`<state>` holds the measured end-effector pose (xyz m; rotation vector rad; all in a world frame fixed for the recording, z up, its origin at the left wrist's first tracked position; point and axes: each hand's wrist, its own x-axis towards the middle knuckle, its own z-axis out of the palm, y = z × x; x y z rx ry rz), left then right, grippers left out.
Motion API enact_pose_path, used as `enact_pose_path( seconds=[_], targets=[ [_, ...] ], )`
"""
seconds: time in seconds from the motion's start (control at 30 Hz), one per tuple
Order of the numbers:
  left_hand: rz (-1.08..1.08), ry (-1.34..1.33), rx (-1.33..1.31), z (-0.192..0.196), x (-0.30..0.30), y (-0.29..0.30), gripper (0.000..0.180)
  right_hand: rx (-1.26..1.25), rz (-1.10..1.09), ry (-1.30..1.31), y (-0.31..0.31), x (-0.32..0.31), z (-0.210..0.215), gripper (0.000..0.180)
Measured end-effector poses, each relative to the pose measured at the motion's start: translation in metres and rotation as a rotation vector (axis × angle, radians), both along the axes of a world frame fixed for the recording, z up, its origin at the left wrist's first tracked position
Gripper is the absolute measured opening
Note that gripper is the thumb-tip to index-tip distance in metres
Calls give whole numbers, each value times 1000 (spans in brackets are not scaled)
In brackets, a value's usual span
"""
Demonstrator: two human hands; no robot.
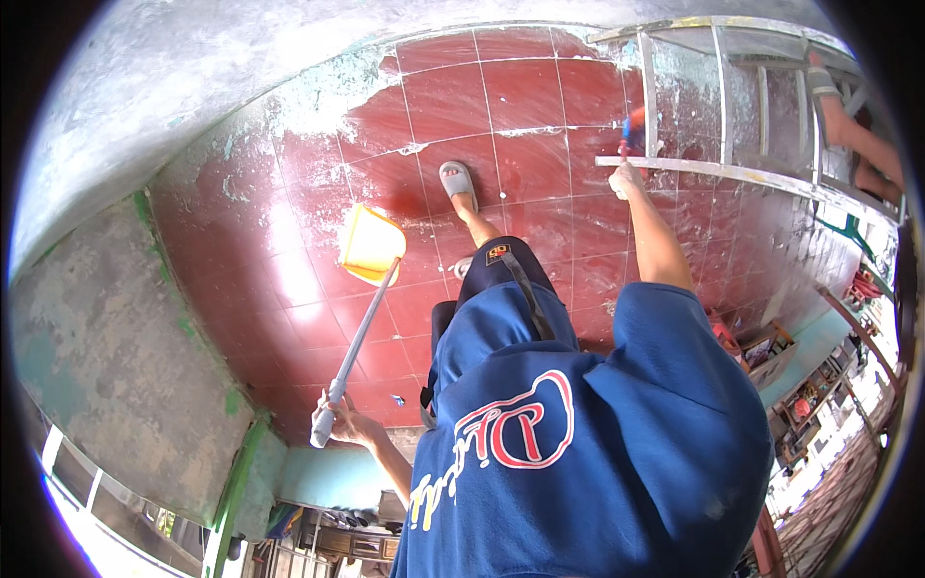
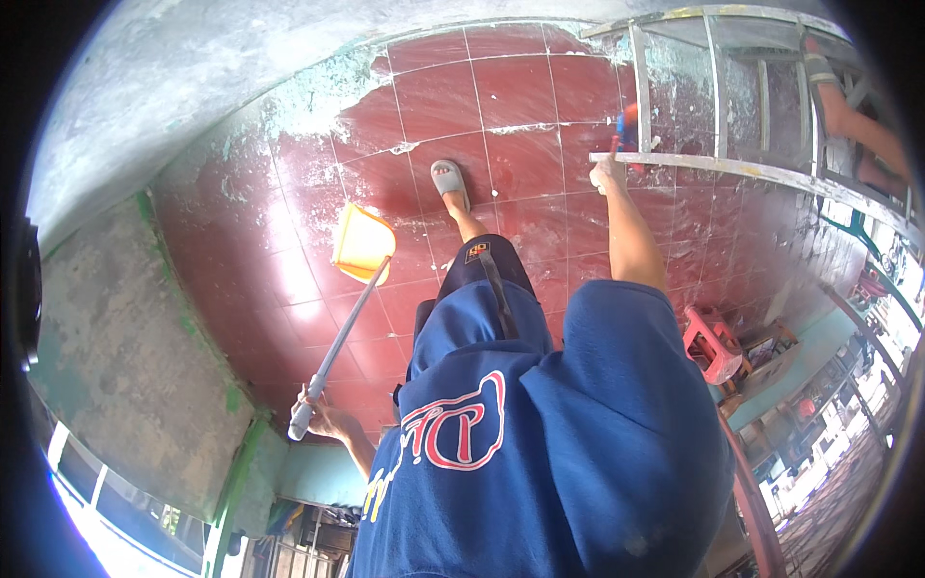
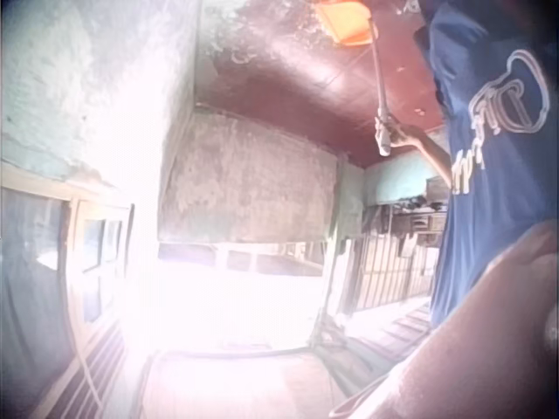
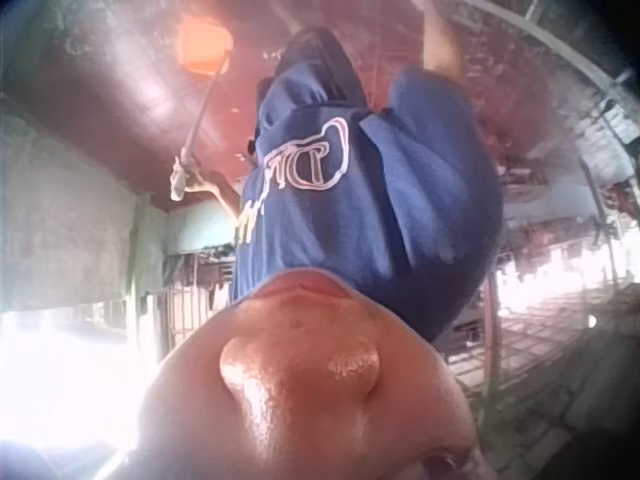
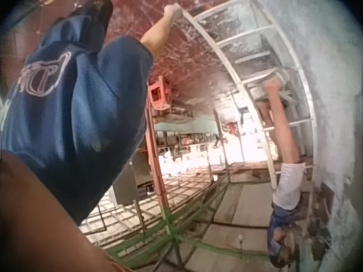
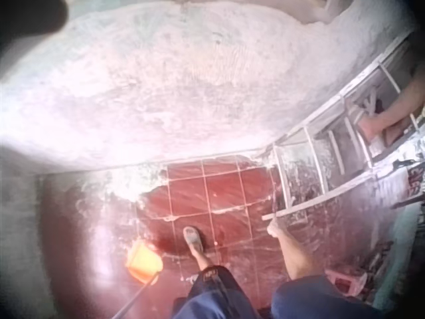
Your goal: The person sweeps debris on a red tiled floor using a broom and dustpan. They gather the debris into a pile and then sweep it into the dustpan.
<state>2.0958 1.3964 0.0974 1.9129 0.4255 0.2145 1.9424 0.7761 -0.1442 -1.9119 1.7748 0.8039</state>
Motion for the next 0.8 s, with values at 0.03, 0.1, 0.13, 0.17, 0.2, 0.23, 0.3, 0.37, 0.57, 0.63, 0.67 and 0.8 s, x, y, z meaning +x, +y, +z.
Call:
enact_pose_path(
  seconds=[0.03, 0.1, 0.13, 0.17, 0.2, 0.23, 0.3, 0.37, 0.57, 0.63, 0.67, 0.8],
  targets=[
    [8, -8, 18, -2, -10, 4, 33, 46, 27, -2, 6, 4, 7, 25],
    [6, 19, 30, -4, -23, 9, 32, 96, 93, -49, 26, -3, 22, 28],
    [-5, 23, 32, -7, -30, 10, 31, 150, 267, -44, 34, -15, 32, 28],
    [-4, 20, 40, -8, -39, 10, 30, 153, 311, -104, 50, -14, 49, 24],
    [-7, 20, 47, -9, -48, 10, 29, 156, 350, -161, 68, -14, 65, 21],
    [-5, 28, 44, -10, -60, 9, 28, 166, 393, -178, 82, -14, 85, 21],
    [-2, 5, 22, -16, -84, 6, 26, 177, 468, -259, 107, -21, 91, 21],
    [36, -15, 29, -17, -111, 7, 22, 211, 501, -394, 136, -15, 92, 20],
    [46, -75, 49, -18, -183, 9, 24, 369, 654, -523, 190, 32, 59, 24],
    [28, -72, 40, -23, -200, 11, 24, 312, 721, -645, 189, 6, 46, 25],
    [28, -73, 17, -24, -208, 15, 24, 300, 683, -750, 193, -9, 60, 25],
    [-1, -24, -1, -29, -238, 4, 23, 841, -29, -868, 167, -127, 152, 31]
  ],
)
